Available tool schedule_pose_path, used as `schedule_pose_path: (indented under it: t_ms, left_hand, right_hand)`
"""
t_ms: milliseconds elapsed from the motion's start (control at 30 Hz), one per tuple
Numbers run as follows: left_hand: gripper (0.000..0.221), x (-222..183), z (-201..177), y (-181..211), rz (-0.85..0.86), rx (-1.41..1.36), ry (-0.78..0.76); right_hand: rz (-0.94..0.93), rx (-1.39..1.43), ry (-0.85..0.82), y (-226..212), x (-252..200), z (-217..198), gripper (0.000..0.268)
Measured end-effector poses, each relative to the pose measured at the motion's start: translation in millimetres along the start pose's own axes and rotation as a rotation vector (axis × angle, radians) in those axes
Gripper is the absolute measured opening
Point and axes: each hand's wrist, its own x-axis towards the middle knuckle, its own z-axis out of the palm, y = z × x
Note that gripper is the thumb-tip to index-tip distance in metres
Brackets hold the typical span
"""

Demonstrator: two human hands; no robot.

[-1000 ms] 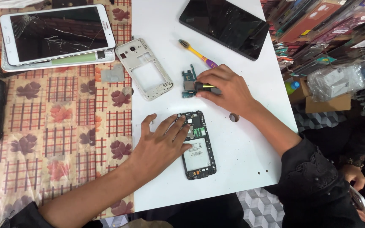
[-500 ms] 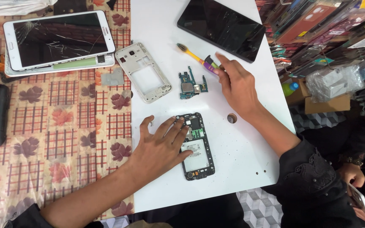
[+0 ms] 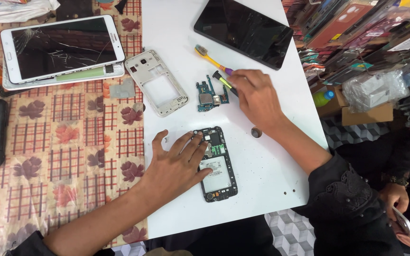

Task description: The person disassembles a white smartphone by removing screws and the back cover. They then use a toothbrush to clean the internal components and battery area before reassembling the phone and securing the back cover with screws.

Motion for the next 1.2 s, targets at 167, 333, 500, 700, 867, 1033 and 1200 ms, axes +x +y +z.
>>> schedule_pose_path:
  t_ms: [167,333,500,700,867,1033,1200]
  left_hand:
    - [0.06,2,-2,0,-0.011,-0.046,-0.024]
    - [0.064,1,-3,2,-0.024,-0.068,-0.011]
    - [0.063,2,-4,2,-0.021,-0.059,-0.022]
    - [0.065,0,-3,2,-0.014,-0.048,-0.019]
    - [0.068,1,-3,3,-0.011,-0.042,-0.026]
    - [0.077,1,-5,1,-0.067,-0.123,-0.048]
    - [0.112,6,-8,1,-0.207,-0.173,-0.101]
  right_hand:
    - [0.149,-0.056,-0.072,7,6,-4,0.022]
    - [0.232,-0.059,-0.085,24,8,-3,0.017]
    - [0.309,-0.098,-0.096,29,3,4,0.015]
    - [0.211,-0.116,0.028,24,2,5,0.019]
    - [0.064,-0.1,0.149,10,6,-18,0.022]
    - [0.141,0.295,0.005,-10,14,-50,0.026]
    - [0.013,0.31,-0.369,-18,3,-97,0.054]
